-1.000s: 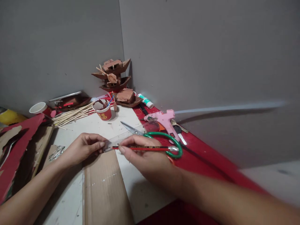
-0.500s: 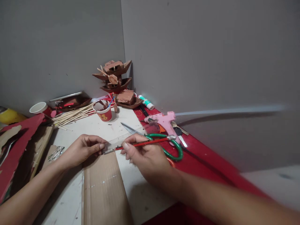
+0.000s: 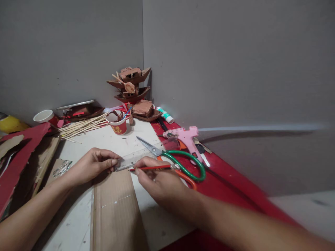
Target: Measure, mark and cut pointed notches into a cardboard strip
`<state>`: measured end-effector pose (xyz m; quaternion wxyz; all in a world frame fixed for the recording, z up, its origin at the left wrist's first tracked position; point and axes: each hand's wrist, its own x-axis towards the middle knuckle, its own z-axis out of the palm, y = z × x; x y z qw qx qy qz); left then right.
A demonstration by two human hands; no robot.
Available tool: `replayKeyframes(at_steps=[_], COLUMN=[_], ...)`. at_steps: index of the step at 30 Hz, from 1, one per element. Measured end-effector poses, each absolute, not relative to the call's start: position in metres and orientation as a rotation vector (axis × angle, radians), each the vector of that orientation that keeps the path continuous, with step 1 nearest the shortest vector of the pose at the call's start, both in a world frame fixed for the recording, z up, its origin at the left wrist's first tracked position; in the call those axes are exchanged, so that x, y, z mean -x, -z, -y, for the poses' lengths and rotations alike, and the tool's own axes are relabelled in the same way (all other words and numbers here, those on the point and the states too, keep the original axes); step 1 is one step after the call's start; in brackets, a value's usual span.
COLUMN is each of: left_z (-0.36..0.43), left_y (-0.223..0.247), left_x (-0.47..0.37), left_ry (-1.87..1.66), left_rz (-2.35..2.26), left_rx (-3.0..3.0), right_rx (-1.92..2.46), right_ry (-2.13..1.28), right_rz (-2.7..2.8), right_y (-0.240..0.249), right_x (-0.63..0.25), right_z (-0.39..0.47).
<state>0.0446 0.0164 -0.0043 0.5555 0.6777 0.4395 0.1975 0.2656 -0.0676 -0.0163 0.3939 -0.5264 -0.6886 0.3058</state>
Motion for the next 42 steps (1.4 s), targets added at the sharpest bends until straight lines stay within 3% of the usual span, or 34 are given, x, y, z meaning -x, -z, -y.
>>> replayKeyframes(at_steps=[12, 42], left_z=[-0.018, -0.019], left_y=[0.008, 0.008], left_x=[-0.045, -0.046], left_ry=[-0.454, -0.437], left_rz=[-0.976, -0.932], left_rx=[-1.635, -1.671], right_rx=[1.171, 1.168], right_ry=[-0.991, -0.951], right_rz=[1.828, 1.86], right_y=[0.017, 0.022], right_x=[-0.253, -0.245], right_z=[0.078, 0.071])
